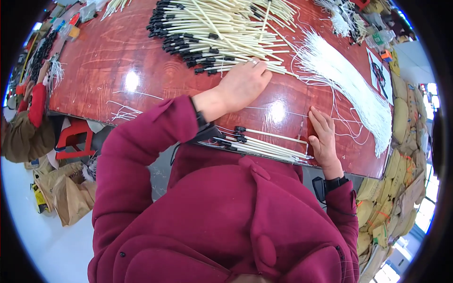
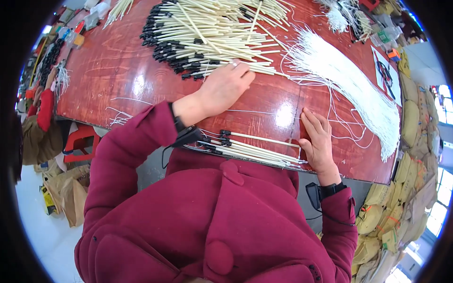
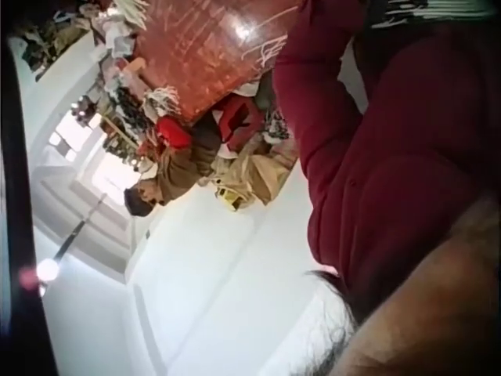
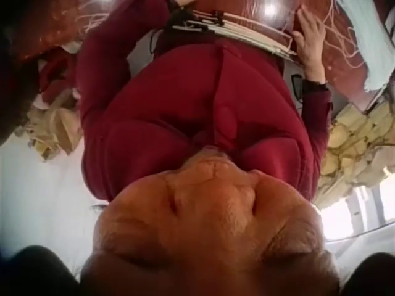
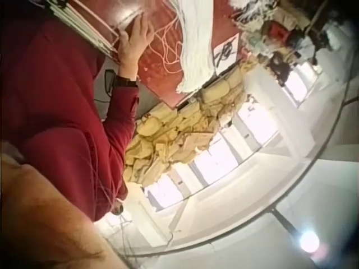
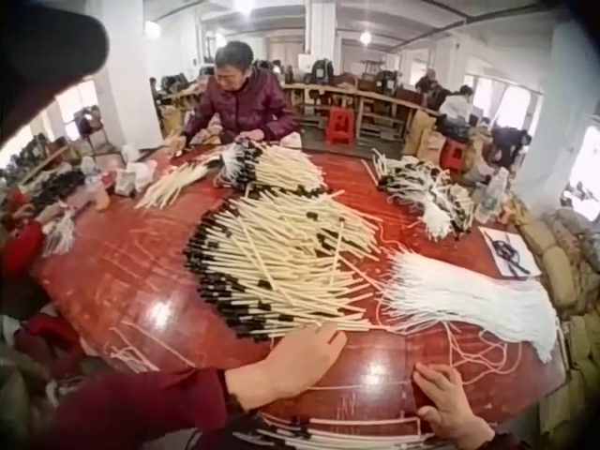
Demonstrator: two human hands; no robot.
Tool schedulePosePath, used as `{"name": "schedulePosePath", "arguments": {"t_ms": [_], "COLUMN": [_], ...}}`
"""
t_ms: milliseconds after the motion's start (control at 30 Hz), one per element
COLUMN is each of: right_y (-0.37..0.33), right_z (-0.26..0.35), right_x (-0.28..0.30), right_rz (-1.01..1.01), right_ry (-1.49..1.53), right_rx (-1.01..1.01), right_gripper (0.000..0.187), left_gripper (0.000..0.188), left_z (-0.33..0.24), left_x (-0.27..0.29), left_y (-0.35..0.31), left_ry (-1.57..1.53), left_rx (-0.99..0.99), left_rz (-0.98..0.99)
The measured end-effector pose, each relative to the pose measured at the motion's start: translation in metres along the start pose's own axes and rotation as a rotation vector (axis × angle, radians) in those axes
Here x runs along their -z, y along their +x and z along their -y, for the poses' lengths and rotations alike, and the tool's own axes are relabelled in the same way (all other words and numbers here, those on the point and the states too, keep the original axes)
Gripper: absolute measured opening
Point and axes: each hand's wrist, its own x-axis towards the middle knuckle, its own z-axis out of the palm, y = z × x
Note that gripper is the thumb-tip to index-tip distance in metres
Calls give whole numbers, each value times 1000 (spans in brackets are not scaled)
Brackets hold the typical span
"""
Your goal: Sorting and bundling long incense sticks on a production table.
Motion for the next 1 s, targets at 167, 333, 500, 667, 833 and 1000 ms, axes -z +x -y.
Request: {"name": "schedulePosePath", "arguments": {"t_ms": [167,333,500,667,833,1000], "right_y": [1,-1,-1,-2,-3,-3], "right_z": [-2,1,-2,0,0,1], "right_x": [-7,-5,-9,-8,-7,-8], "right_rz": [-1,2,-47,-47,-49,-52], "right_ry": [-11,-12,22,17,16,5], "right_rx": [-6,-38,-14,-34,-28,-45], "right_gripper": [69,68,62,62,62,62], "left_gripper": [12,9,13,20,15,14], "left_z": [20,15,5,11,18,14], "left_x": [-14,-7,25,57,92,93], "left_y": [15,14,-13,-75,-128,-147], "left_ry": [221,266,30,-265,-282,-330], "left_rx": [11,9,-45,133,339,402], "left_rz": [-21,-20,-44,-17,-46,2]}}
